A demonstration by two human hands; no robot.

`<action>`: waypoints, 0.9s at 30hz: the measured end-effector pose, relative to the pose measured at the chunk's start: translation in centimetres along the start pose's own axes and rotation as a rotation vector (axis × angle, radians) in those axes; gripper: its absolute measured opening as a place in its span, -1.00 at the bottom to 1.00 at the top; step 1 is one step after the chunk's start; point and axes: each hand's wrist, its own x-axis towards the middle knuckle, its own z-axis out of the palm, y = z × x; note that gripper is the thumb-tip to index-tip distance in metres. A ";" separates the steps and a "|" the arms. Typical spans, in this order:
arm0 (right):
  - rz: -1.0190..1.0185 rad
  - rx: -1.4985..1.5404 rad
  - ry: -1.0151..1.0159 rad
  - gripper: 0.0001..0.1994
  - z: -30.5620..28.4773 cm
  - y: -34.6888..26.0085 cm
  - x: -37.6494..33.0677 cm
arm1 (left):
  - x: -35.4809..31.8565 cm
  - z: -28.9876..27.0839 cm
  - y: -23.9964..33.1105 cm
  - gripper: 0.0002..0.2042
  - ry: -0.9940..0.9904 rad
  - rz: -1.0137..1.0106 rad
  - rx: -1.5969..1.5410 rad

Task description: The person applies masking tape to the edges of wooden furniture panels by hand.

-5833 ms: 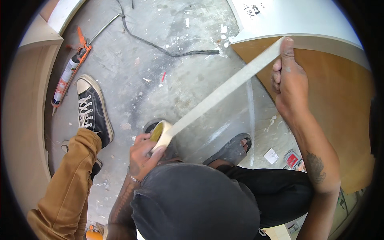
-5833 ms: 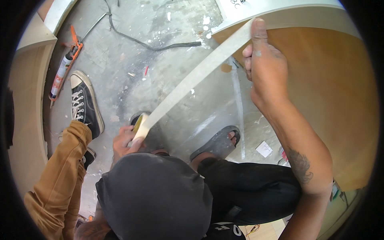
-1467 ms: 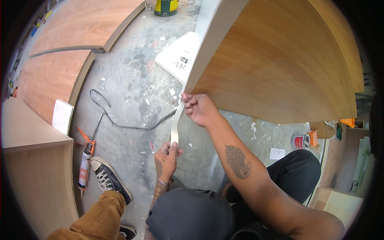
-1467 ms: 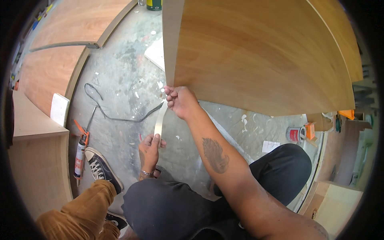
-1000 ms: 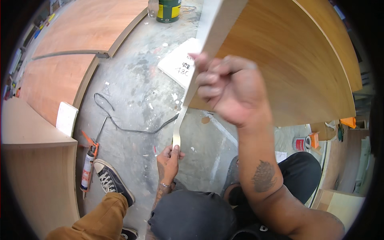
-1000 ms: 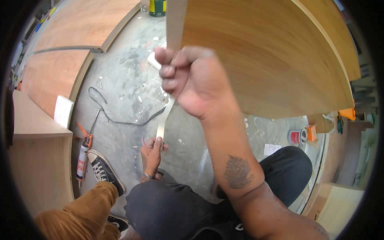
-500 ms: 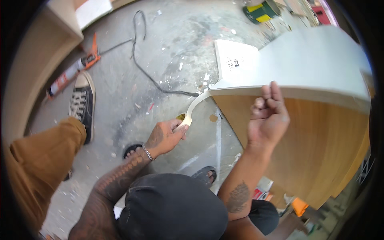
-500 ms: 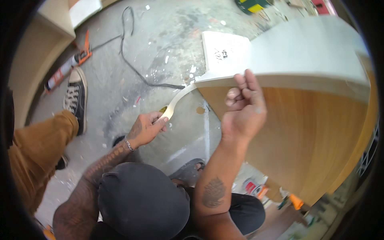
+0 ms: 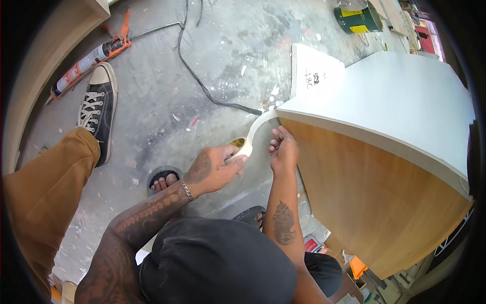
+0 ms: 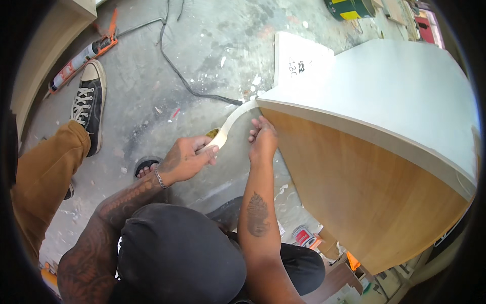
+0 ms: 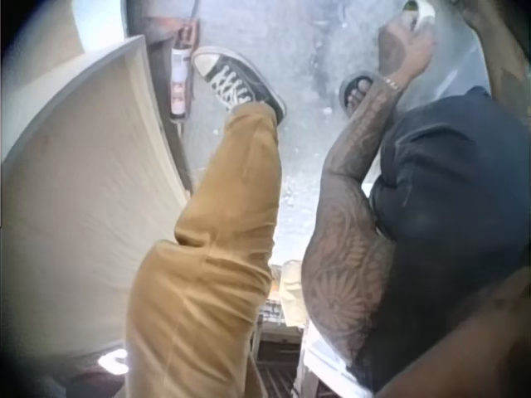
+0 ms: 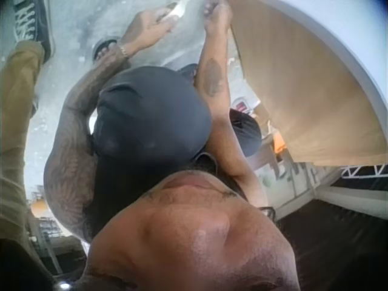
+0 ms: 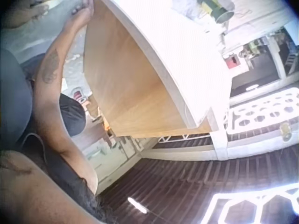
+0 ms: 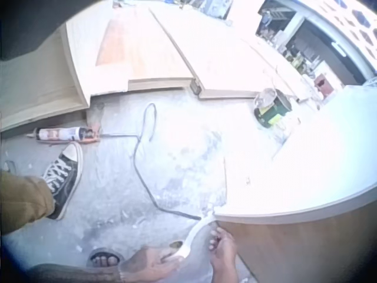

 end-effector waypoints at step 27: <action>0.201 0.279 -0.008 -0.76 4.2 1.2 3.6 | 0.1 -0.1 0.5 -0.70 -0.027 -0.084 -0.021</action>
